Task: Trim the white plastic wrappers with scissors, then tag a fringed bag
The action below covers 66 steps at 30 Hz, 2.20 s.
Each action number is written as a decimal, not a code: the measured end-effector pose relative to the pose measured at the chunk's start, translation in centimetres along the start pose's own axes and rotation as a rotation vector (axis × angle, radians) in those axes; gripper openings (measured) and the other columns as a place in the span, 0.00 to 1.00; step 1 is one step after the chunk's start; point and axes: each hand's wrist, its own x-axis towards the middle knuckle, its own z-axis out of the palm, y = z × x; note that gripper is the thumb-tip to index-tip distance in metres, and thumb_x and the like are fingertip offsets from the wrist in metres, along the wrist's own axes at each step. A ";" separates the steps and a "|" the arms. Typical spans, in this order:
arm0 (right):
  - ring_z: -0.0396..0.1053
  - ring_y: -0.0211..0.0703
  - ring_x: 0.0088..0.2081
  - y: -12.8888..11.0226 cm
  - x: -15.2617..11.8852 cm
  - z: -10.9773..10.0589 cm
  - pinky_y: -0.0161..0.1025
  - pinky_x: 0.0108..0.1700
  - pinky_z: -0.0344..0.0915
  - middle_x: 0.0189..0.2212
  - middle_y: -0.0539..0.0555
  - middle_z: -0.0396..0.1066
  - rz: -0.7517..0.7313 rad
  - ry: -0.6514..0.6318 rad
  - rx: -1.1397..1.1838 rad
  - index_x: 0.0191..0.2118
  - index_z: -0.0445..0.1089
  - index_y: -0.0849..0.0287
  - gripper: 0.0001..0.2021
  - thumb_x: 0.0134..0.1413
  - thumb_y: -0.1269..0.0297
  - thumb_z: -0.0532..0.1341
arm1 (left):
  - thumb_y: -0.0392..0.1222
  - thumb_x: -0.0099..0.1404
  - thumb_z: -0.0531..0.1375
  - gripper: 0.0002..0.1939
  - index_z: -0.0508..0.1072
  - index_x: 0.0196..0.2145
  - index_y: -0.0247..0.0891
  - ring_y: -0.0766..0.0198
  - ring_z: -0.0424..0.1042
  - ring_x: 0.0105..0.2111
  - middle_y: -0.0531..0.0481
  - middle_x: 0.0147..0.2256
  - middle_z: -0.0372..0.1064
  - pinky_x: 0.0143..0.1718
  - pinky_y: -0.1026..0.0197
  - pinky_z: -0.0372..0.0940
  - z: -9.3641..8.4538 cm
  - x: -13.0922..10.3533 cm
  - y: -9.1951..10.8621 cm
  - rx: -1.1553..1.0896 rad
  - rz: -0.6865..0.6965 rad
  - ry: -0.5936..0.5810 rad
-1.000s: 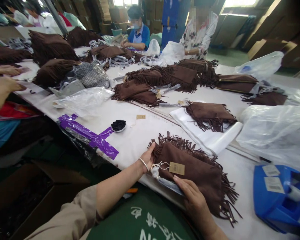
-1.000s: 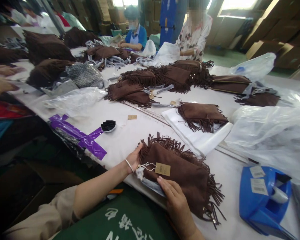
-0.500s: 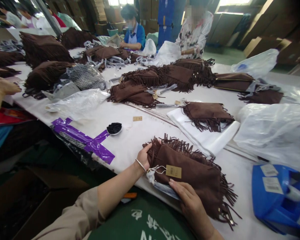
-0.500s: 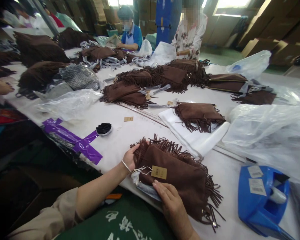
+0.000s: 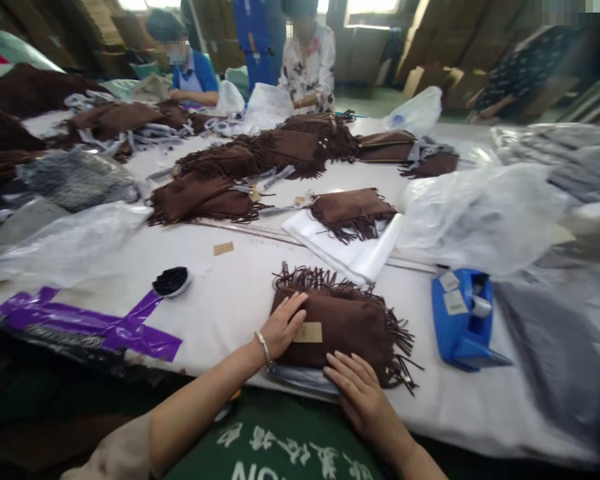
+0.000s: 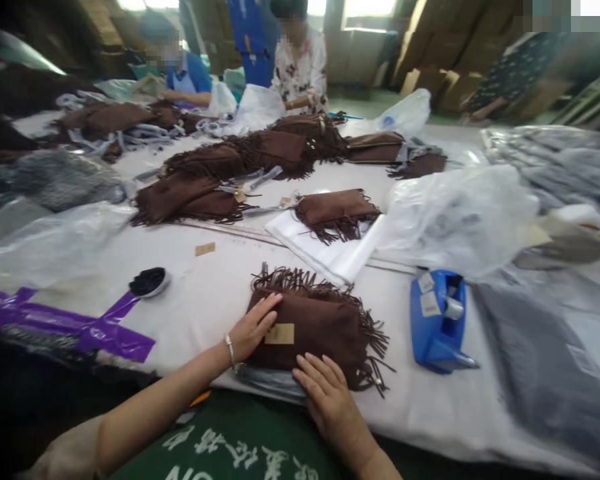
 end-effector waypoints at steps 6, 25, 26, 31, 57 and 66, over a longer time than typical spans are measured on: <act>0.63 0.46 0.55 -0.5 -7.5 -1.7 0.48 0.56 0.63 0.55 0.54 0.64 0.571 0.352 0.195 0.55 0.62 0.52 0.18 0.59 0.69 0.52 | 0.41 0.66 0.53 0.25 0.56 0.60 0.37 0.56 0.47 0.62 0.44 0.61 0.53 0.63 0.45 0.42 3.8 0.7 2.5 0.311 0.440 -0.340; 0.54 0.49 0.60 0.5 9.2 -0.8 0.52 0.59 0.58 0.59 0.55 0.58 0.016 0.262 0.248 0.58 0.58 0.54 0.23 0.57 0.73 0.54 | 0.44 0.65 0.54 0.16 0.71 0.46 0.33 0.59 0.72 0.43 0.42 0.43 0.73 0.47 0.53 0.67 -5.2 0.0 -3.7 -0.023 -0.261 0.330; 0.53 0.50 0.61 0.8 9.8 0.0 0.53 0.60 0.56 0.60 0.55 0.56 0.031 0.230 0.190 0.60 0.56 0.53 0.24 0.58 0.71 0.54 | 0.43 0.65 0.53 0.17 0.70 0.48 0.34 0.59 0.70 0.47 0.42 0.47 0.71 0.52 0.52 0.64 -4.7 0.0 -4.1 0.049 -0.201 0.304; 0.50 0.51 0.62 1.8 10.1 2.5 0.57 0.62 0.49 0.61 0.54 0.54 0.127 0.114 0.087 0.61 0.54 0.52 0.24 0.58 0.66 0.55 | 0.38 0.68 0.48 0.20 0.63 0.56 0.36 0.59 0.48 0.62 0.42 0.61 0.52 0.61 0.48 0.52 -3.1 -0.5 -4.7 0.348 0.101 0.119; 0.60 0.49 0.57 1.1 -2.1 -3.0 0.54 0.59 0.54 0.56 0.59 0.62 0.769 0.518 2.008 0.54 0.63 0.57 0.37 0.55 0.36 0.35 | 0.31 0.62 0.49 0.25 0.58 0.57 0.31 0.57 0.58 0.58 0.37 0.54 0.63 0.57 0.51 0.58 8.7 -0.2 3.7 0.636 0.890 -0.393; 0.58 0.49 0.59 8.1 1.2 -3.4 0.52 0.58 0.57 0.59 0.57 0.59 0.717 0.832 1.604 0.59 0.57 0.57 0.42 0.52 0.34 0.31 | 0.31 0.62 0.48 0.24 0.60 0.57 0.32 0.58 0.56 0.59 0.39 0.56 0.61 0.59 0.50 0.55 8.9 -0.9 3.7 0.644 0.867 -0.441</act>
